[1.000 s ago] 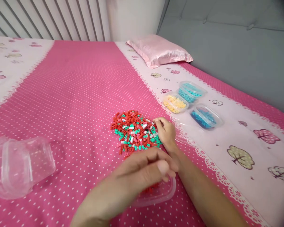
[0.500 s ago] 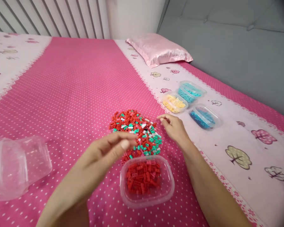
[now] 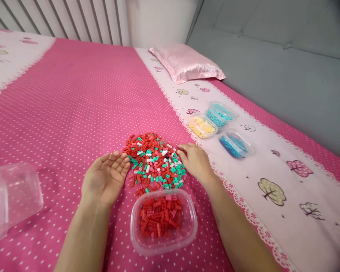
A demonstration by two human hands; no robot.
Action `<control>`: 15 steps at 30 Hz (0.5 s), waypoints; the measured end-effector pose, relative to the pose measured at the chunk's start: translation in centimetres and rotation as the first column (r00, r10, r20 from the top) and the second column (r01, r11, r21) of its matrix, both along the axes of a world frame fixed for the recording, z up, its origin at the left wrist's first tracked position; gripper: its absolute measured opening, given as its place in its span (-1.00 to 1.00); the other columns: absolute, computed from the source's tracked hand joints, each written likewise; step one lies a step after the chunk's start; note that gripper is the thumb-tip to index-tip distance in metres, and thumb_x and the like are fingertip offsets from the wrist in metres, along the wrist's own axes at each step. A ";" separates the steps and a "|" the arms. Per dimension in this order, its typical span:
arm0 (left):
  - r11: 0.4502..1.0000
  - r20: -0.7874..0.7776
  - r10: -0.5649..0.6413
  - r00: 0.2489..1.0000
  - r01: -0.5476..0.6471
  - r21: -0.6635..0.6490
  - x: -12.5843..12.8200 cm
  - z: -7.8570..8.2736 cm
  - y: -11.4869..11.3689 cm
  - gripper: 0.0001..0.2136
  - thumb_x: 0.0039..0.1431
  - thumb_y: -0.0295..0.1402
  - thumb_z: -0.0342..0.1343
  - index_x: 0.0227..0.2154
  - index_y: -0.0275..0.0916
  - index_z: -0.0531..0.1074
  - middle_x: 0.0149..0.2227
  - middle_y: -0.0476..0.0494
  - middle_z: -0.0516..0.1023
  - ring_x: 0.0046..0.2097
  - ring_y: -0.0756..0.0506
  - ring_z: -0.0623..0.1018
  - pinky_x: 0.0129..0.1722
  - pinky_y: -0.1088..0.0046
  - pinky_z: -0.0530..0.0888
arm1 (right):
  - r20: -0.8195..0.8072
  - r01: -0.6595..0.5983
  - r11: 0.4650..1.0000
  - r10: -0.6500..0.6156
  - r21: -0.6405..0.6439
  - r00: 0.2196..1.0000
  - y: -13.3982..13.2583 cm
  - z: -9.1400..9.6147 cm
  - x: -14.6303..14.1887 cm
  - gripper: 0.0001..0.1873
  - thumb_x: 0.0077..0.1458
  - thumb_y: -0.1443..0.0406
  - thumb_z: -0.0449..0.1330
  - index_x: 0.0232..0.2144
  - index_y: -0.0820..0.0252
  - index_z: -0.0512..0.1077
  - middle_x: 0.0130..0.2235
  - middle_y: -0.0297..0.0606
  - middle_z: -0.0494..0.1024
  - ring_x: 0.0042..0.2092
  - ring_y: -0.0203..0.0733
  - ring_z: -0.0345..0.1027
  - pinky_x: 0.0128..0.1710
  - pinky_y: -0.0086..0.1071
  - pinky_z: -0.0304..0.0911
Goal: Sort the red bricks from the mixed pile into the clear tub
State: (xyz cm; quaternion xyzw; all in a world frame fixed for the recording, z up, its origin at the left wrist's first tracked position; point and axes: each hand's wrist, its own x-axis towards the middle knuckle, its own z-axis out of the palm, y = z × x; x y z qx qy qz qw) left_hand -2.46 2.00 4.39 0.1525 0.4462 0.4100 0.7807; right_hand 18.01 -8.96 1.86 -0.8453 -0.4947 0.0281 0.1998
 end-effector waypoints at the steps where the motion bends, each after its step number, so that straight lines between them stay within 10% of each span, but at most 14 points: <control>1: 1.000 -0.001 0.005 1.000 -0.005 0.000 0.0 -0.1 0.0 -0.80 0.08 -0.53 -0.15 -0.53 -0.34 0.35 -0.52 -0.11 0.46 -0.44 0.00 0.52 -0.38 0.48 0.53 | 0.022 -0.004 1.000 0.004 -0.014 1.000 0.0 0.0 -0.3 -0.73 0.14 0.30 0.07 -0.16 0.17 0.50 -0.17 -0.08 0.54 -0.14 -0.03 0.40 -0.10 -0.22 0.24; 15: 1.000 0.020 0.014 1.000 -0.014 0.000 0.1 0.0 0.0 -0.82 0.04 -0.55 -0.13 -0.55 -0.32 0.34 -0.58 -0.08 0.44 -0.49 0.01 0.50 -0.43 0.50 0.52 | -0.262 0.003 0.993 0.027 0.114 0.965 0.2 -0.3 0.1 -0.88 0.01 0.39 0.11 -0.39 0.16 0.43 -0.44 -0.34 0.48 -0.38 -0.26 0.33 -0.33 -0.40 0.19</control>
